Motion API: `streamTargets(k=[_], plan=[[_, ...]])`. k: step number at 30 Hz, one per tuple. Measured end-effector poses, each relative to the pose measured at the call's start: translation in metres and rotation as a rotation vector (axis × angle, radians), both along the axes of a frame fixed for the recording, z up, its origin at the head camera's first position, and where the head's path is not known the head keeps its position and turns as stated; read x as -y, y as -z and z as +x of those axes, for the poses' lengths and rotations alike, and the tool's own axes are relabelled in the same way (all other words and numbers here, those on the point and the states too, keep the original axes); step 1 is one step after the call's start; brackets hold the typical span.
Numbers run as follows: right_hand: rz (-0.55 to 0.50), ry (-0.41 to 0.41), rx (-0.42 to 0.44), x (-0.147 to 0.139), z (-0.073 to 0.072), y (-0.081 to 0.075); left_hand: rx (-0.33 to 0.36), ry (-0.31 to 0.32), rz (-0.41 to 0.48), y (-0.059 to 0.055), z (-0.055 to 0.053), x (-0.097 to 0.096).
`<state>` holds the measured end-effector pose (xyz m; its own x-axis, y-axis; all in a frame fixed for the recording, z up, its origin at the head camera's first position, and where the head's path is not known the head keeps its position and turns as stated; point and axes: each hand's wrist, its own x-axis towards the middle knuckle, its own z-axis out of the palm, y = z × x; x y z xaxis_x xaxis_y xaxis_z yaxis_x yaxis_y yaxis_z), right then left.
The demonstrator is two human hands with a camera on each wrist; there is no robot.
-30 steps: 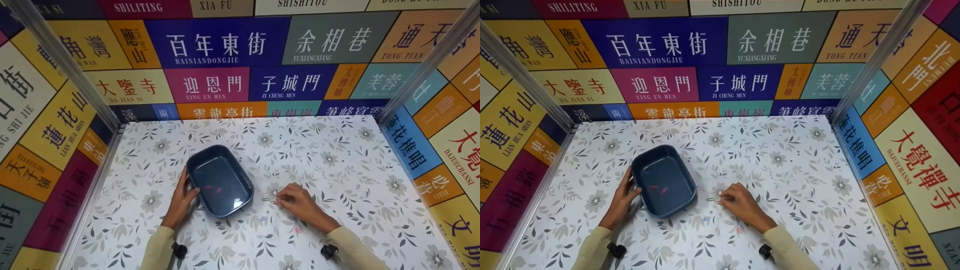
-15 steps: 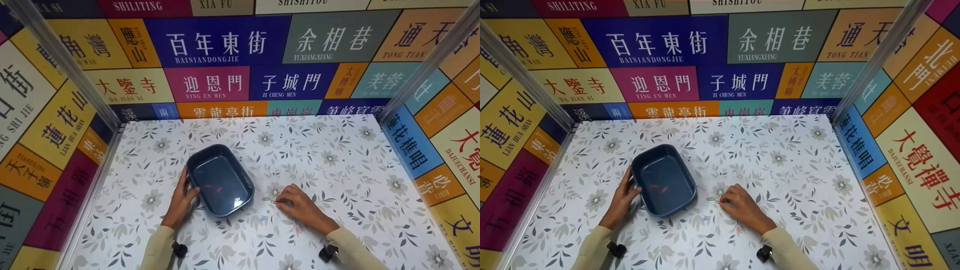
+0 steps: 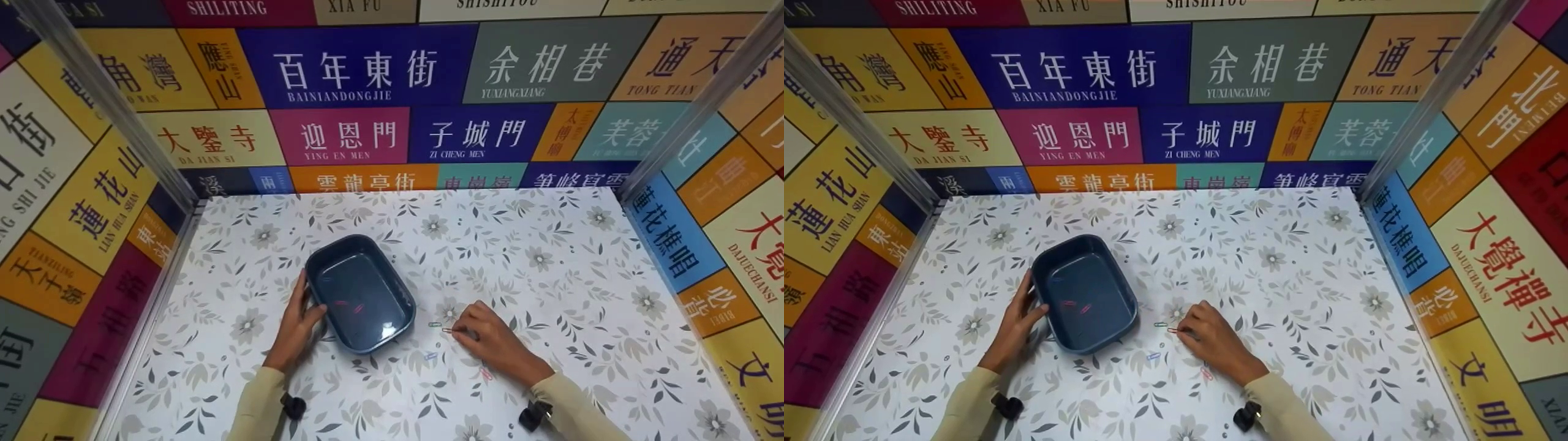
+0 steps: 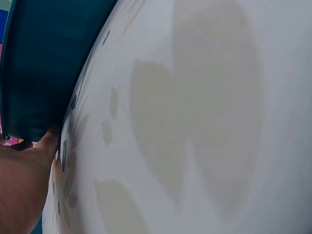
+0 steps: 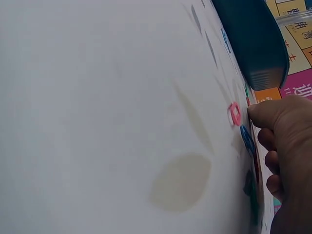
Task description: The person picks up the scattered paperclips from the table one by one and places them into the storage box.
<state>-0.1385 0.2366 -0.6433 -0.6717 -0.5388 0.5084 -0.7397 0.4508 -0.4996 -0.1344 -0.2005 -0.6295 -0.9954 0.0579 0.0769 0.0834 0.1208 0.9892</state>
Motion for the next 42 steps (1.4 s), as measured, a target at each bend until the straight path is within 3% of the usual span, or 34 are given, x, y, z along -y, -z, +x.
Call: streamTargets(k=[10, 22, 29, 42], plan=[[-0.069, -0.014, 0.000, -0.001, 0.000, 0.005, 0.005, -0.010, -0.003, -0.001, -0.001, -0.001], [-0.112, -0.001, 0.073, -0.002, 0.000, 0.010, -0.006, -0.016, -0.001, -0.002, -0.002, -0.001], [-0.137, 0.000, 0.006, 0.002, -0.001, 0.011, 0.014, -0.009, 0.015, -0.002, -0.001, -0.001], [-0.109, 0.042, -0.022, 0.005, -0.001, 0.010, 0.014, -0.025, -0.007, -0.003, -0.001, -0.002]])
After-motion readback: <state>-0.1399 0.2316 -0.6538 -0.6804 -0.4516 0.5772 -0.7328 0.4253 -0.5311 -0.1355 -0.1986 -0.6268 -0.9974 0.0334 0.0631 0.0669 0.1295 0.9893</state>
